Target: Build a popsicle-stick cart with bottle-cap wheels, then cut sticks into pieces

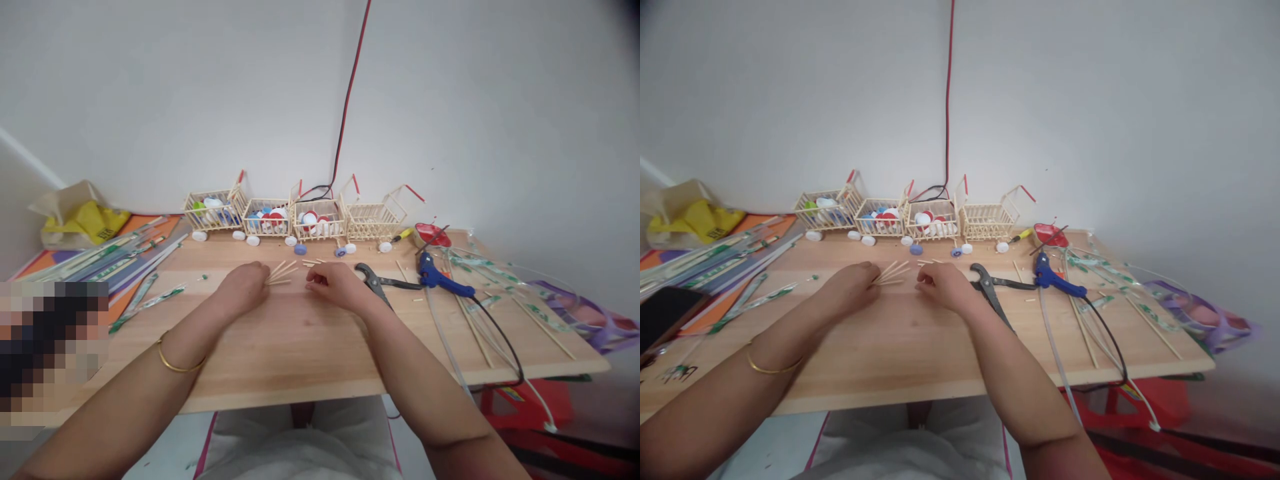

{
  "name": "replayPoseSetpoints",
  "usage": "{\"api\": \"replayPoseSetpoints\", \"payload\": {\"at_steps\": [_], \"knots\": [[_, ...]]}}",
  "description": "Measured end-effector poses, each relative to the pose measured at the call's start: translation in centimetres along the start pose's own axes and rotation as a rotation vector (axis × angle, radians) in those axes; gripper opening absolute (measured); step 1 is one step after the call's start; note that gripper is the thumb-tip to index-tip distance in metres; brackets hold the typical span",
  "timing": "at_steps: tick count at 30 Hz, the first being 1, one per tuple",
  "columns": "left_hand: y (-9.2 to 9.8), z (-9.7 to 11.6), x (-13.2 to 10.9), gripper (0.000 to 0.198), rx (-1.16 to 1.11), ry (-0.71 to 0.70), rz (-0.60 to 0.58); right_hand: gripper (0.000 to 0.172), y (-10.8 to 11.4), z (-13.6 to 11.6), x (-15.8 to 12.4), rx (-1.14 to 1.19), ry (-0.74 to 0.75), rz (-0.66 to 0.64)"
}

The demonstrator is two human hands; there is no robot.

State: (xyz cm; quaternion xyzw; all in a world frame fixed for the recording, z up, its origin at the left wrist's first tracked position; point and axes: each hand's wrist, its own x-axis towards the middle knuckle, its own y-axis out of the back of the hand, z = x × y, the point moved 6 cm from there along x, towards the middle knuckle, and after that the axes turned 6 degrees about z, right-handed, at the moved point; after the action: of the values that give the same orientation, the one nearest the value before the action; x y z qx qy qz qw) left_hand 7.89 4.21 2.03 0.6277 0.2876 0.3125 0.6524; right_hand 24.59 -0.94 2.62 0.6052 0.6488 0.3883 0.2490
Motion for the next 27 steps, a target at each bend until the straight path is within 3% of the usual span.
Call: {"api": "replayPoseSetpoints", "payload": {"at_steps": [3,7,10,13,18,21,27], "knots": [[0.3,-0.1,0.4,0.008,-0.244,0.015,0.089,0.011,-0.5,0.3,0.0,0.101,-0.039,0.028],[-0.2,0.6,0.7,0.01,-0.709,0.054,0.144,0.037,-1.6,0.2,0.2,0.416,-0.071,0.063],[-0.6,1.8,0.7,0.014,-0.883,-0.003,0.157,0.03,-2.1,-0.5,0.4,0.627,-0.017,0.079],[-0.5,2.2,0.6,0.016,-0.834,-0.052,0.216,0.02,-2.0,-0.4,0.6,0.758,-0.057,0.112],[0.0,2.7,0.3,0.014,-0.577,-0.21,0.344,0.034,-1.8,-0.1,0.7,0.964,-0.084,0.116],[0.0,3.5,0.0,0.015,-0.584,-0.311,0.373,0.025,-1.2,-1.0,0.5,0.893,0.001,0.143],[1.5,5.3,-1.3,0.015,-0.794,-0.452,0.457,0.01,1.8,-4.8,-1.4,0.398,0.344,0.387]]}}
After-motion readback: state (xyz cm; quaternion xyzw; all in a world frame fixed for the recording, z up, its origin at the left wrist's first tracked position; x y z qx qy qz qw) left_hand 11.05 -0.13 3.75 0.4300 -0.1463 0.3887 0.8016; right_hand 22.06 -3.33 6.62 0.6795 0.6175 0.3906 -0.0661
